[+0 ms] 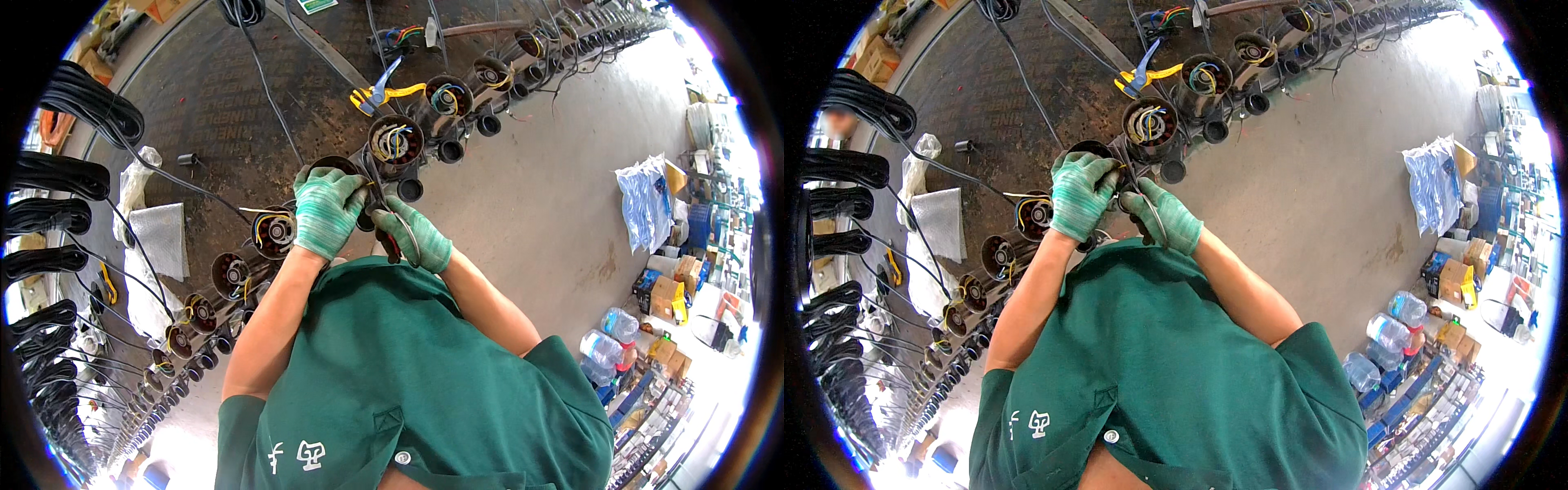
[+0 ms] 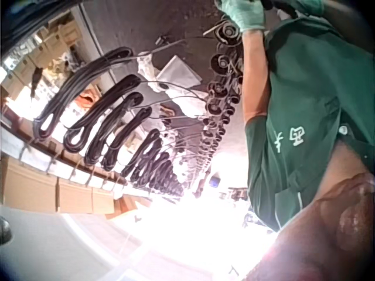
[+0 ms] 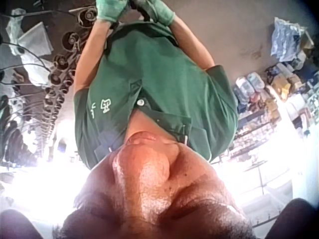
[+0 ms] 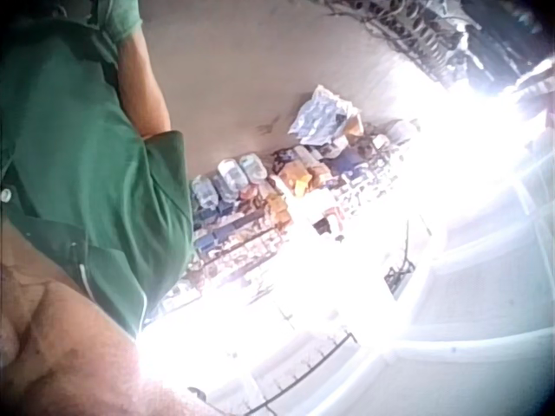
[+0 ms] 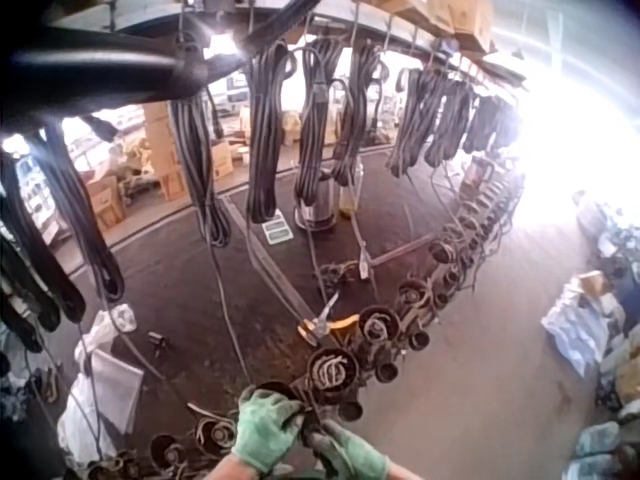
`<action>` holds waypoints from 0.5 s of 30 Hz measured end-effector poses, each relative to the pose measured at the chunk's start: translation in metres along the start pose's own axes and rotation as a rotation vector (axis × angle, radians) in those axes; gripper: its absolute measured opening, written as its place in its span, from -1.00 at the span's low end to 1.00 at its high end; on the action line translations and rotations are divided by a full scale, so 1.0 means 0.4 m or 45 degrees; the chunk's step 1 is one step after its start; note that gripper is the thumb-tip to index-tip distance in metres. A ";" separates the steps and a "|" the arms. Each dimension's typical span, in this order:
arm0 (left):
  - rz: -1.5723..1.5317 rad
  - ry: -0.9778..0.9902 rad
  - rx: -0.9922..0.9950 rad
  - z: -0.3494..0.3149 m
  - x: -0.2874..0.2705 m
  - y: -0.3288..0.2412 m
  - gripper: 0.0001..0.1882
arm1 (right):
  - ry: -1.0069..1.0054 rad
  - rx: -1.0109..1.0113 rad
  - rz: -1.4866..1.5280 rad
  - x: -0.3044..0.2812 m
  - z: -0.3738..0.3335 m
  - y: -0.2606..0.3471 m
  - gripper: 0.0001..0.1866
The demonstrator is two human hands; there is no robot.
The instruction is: The person uses a yellow and blue crimping tool to secure connectors onto wires protruding from a row of cylindrical metal housings. They repeatedly position the tool over the wire ends and squeeze the handles to crimp the connectors in place. The person also briefly uses a pair of scissors to trim a wire before resuming the crimping process.
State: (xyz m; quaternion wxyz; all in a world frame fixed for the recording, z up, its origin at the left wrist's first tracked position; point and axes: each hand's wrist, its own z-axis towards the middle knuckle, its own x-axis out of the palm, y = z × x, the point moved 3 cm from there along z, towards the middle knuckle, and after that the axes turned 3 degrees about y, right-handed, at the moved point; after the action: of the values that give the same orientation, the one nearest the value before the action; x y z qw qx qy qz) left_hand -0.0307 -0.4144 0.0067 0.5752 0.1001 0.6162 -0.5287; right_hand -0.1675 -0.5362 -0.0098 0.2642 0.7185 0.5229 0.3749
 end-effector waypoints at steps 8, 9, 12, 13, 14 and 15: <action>0.005 0.018 0.040 0.010 -0.015 -0.009 -0.84 | -0.046 0.011 0.040 0.021 0.004 -0.011 -0.71; 0.008 0.032 0.047 0.013 -0.017 -0.010 -0.84 | -0.053 -0.020 0.043 0.021 0.005 -0.019 -0.71; 0.021 0.098 0.033 0.018 -0.017 -0.009 -0.84 | -0.124 -0.120 -0.235 0.015 0.000 -0.016 -0.71; 0.023 0.096 0.036 0.018 -0.016 -0.009 -0.84 | -0.132 -0.108 -0.268 0.012 -0.001 -0.016 -0.71; 0.026 0.094 0.039 0.018 -0.016 -0.010 -0.84 | -0.140 -0.096 -0.300 0.006 -0.002 -0.014 -0.71; 0.028 0.093 0.041 0.018 -0.015 -0.011 -0.84 | -0.148 -0.083 -0.333 0.000 -0.005 -0.012 -0.71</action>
State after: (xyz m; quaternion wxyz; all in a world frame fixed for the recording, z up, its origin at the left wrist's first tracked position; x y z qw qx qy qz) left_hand -0.0276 -0.4188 0.0156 0.5564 0.1352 0.6269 -0.5282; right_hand -0.1716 -0.5345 -0.0124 0.3638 0.6558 0.5833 0.3120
